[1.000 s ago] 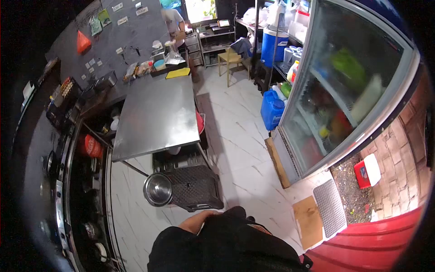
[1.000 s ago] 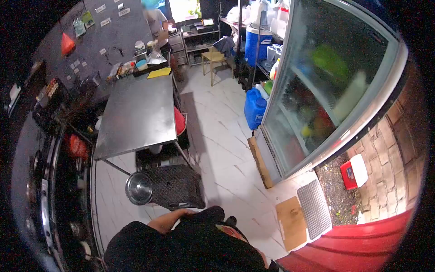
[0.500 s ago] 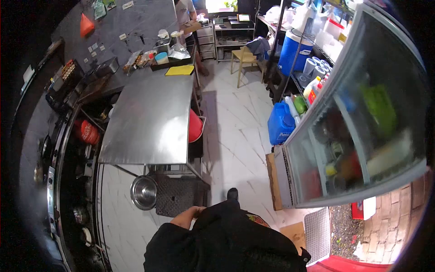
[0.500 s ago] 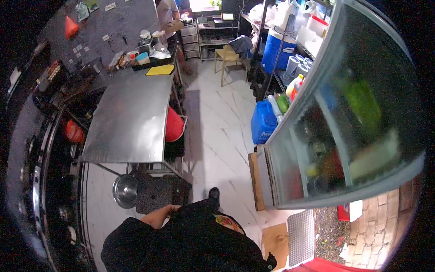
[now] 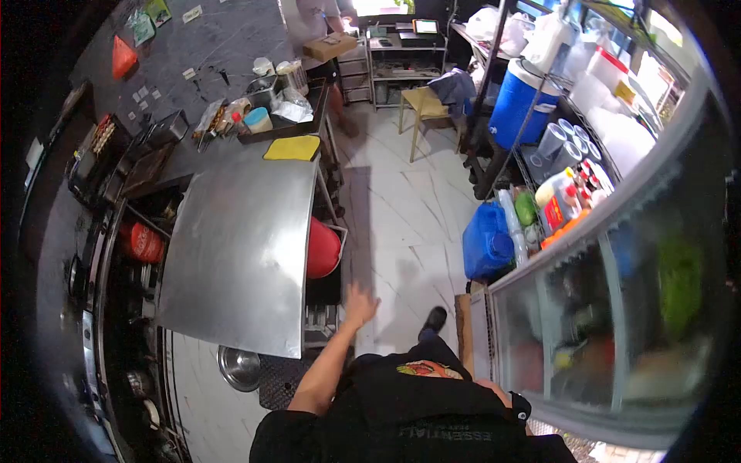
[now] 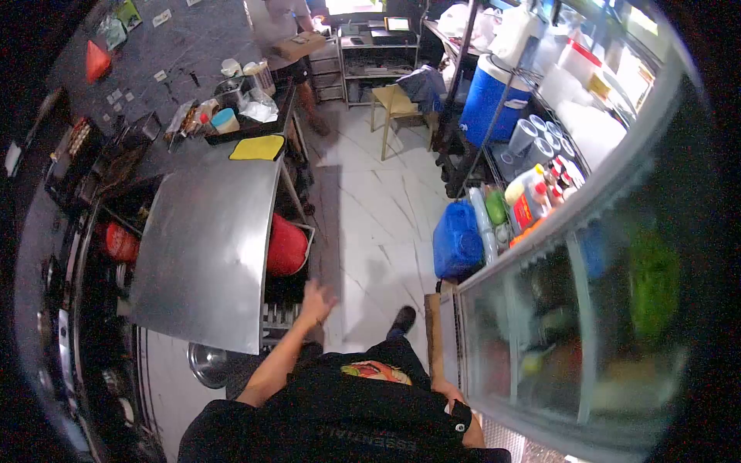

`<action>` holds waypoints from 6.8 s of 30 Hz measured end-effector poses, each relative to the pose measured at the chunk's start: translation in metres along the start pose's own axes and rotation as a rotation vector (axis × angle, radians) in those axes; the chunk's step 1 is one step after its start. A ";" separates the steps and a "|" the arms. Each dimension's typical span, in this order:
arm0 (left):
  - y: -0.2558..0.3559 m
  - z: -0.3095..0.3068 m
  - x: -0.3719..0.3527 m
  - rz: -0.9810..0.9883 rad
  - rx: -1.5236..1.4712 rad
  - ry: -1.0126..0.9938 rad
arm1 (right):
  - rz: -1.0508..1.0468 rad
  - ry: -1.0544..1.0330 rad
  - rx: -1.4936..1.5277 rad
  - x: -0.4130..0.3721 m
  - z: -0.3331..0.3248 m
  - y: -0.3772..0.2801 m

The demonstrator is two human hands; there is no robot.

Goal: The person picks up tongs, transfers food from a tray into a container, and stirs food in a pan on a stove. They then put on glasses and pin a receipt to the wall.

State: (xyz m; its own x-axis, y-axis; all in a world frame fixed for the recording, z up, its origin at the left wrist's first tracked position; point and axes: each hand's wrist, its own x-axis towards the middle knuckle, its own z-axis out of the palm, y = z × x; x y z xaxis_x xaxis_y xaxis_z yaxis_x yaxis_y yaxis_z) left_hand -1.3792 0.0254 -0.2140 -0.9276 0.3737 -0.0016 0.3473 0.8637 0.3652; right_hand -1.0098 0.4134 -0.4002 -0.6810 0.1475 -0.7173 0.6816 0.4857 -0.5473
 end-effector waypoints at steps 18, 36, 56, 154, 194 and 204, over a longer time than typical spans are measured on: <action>0.021 -0.084 0.226 -0.519 0.043 0.650 | 0.131 0.013 0.250 0.249 -0.298 -0.278; -0.058 -0.014 0.360 -0.552 -0.184 0.611 | -0.009 -0.129 -0.219 0.424 -0.387 -0.465; -0.003 0.153 0.274 -1.474 -0.232 -0.148 | -0.154 -0.447 -0.621 0.612 -0.425 -0.711; 0.269 0.184 -0.101 -2.178 -1.040 2.158 | -1.681 -1.869 -1.689 0.076 0.131 -0.564; -0.133 0.054 -0.958 -2.060 -1.169 1.670 | -1.491 -0.684 -1.574 -0.254 0.629 -0.573; -0.325 0.037 -0.963 -1.361 -0.187 0.072 | -1.834 -0.350 -1.136 -0.339 0.789 -0.830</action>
State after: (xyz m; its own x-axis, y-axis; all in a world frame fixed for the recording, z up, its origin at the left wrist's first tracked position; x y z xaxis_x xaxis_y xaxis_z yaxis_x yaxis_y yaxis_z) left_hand -0.5937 -0.6024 -0.3656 -0.5249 -0.7459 -0.4101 -0.8509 0.4706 0.2333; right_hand -1.1330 -0.7196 -0.0432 -0.0559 -0.9967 0.0587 -0.9787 0.0430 -0.2009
